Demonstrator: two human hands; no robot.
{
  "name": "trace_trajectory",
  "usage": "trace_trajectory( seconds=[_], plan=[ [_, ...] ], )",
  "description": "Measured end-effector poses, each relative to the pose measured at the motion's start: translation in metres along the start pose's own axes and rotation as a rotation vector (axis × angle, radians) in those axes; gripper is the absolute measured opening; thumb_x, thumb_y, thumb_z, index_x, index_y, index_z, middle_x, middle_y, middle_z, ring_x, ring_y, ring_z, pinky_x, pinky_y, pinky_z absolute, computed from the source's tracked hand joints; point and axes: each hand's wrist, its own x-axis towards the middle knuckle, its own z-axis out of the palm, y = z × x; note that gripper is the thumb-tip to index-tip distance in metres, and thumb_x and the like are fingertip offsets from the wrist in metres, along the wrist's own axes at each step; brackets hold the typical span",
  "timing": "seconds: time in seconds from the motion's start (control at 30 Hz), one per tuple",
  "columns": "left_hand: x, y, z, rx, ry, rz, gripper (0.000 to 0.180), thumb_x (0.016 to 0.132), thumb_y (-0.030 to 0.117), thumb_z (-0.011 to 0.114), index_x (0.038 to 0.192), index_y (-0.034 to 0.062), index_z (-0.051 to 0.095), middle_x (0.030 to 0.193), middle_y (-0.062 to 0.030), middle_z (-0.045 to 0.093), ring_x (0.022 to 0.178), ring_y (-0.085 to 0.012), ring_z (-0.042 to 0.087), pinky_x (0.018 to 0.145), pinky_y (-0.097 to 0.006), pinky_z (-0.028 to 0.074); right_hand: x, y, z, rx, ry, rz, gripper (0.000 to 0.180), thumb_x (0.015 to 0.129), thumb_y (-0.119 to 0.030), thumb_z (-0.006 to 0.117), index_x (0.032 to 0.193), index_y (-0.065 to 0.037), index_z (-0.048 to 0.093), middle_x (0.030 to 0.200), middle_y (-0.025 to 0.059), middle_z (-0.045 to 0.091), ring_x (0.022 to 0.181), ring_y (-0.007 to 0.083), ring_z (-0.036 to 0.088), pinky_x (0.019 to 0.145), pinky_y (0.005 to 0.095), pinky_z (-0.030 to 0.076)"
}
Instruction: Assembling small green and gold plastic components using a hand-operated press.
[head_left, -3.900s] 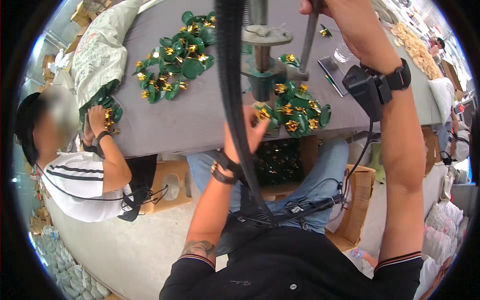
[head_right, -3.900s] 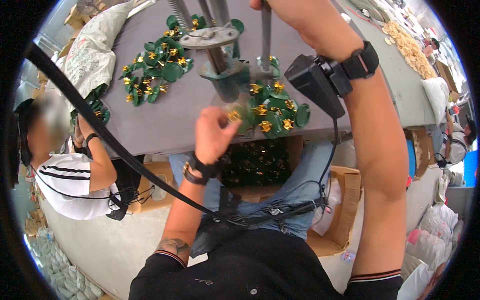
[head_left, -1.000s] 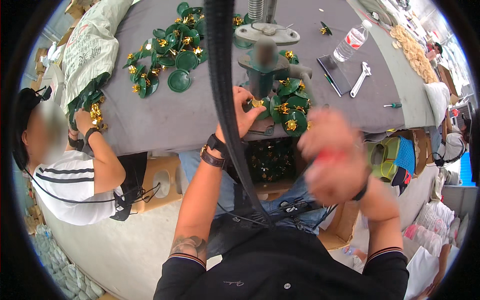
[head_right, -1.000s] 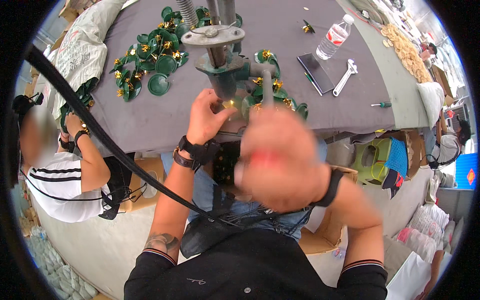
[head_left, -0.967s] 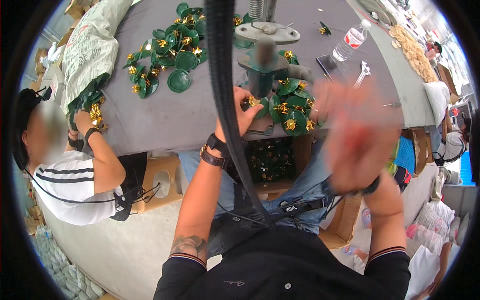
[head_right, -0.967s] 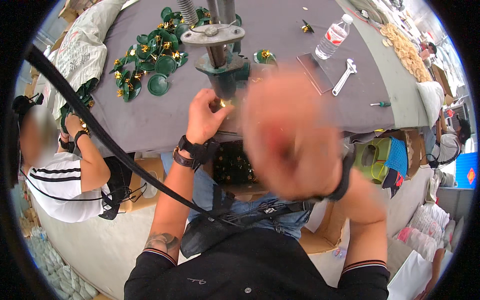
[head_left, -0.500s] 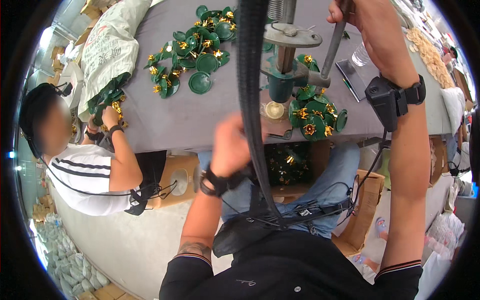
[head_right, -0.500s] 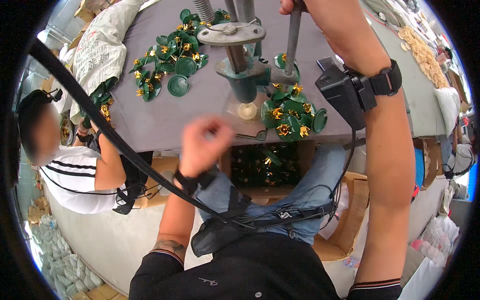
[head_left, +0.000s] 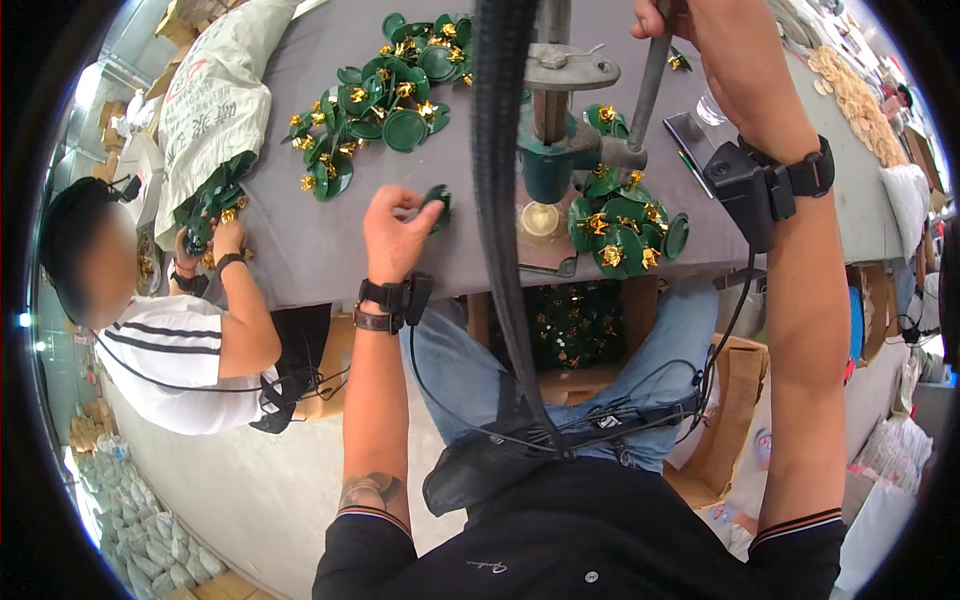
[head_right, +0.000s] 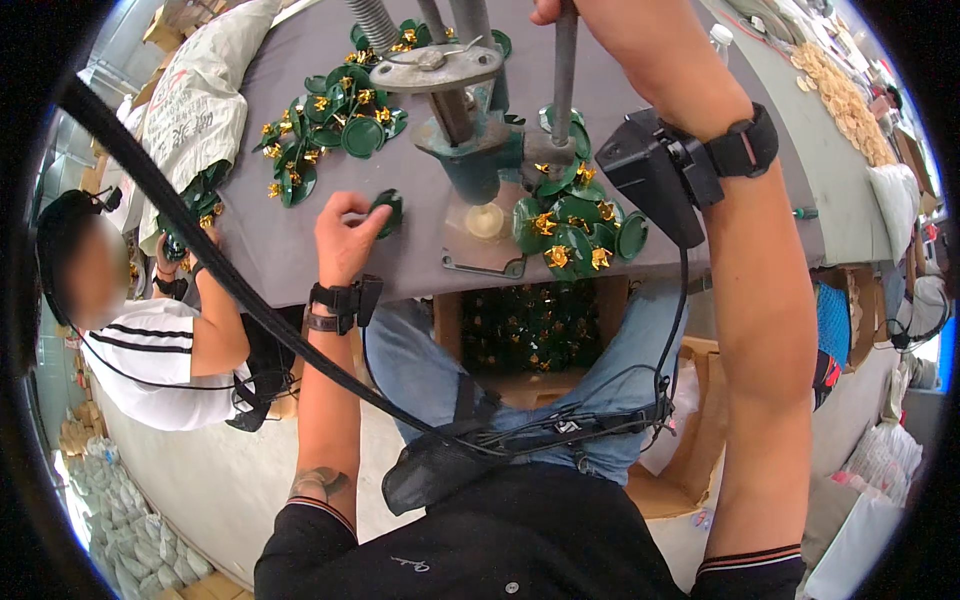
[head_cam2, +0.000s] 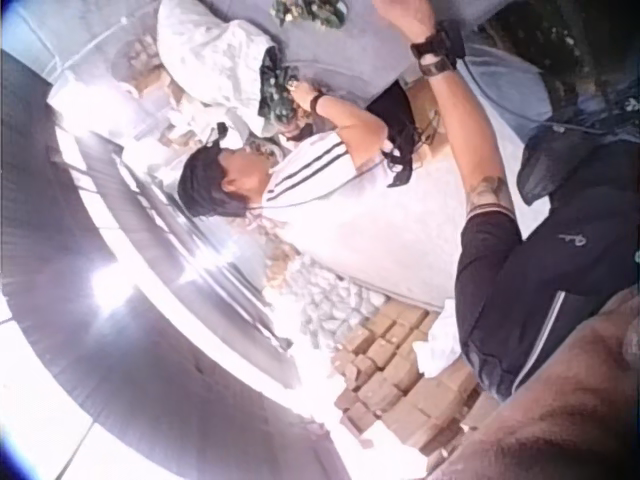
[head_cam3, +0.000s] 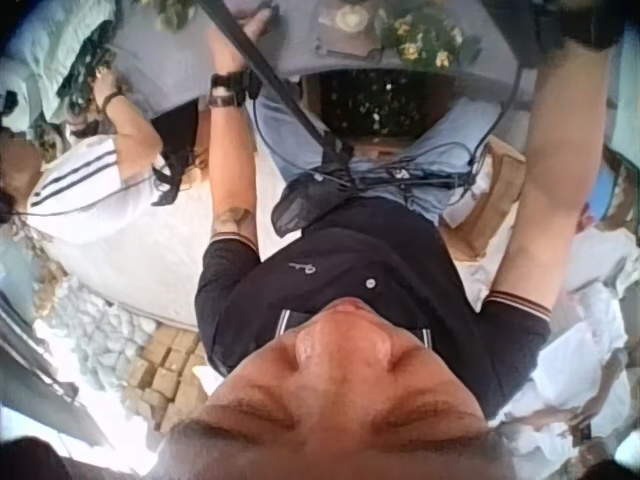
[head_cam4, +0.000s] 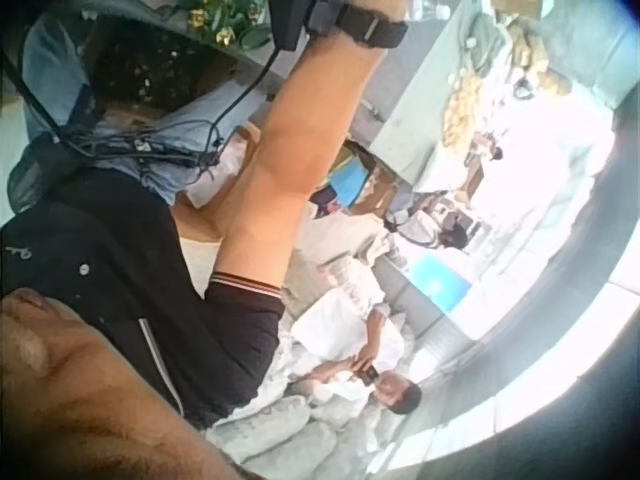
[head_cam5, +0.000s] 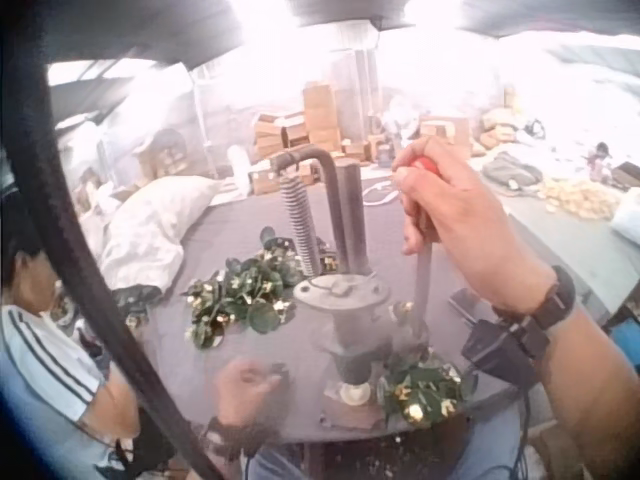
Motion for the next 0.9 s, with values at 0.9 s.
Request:
trace_trajectory(
  seconds=[0.9],
  plan=[
    [-0.029,0.085,0.075,-0.03,-0.305,0.323,0.025,0.081,0.016,0.089,0.098,0.0016,0.081,0.09,-0.011,0.067,0.083,-0.0268,0.062,0.073,-0.038,0.05,0.008,0.02,-0.007,0.043,0.022,-0.042,0.012,0.112,-0.016,0.053,0.118,-0.006,0.055,0.082,0.0,0.055,0.063,0.0097,0.059,0.062,0.0256,0.053]
  ],
)
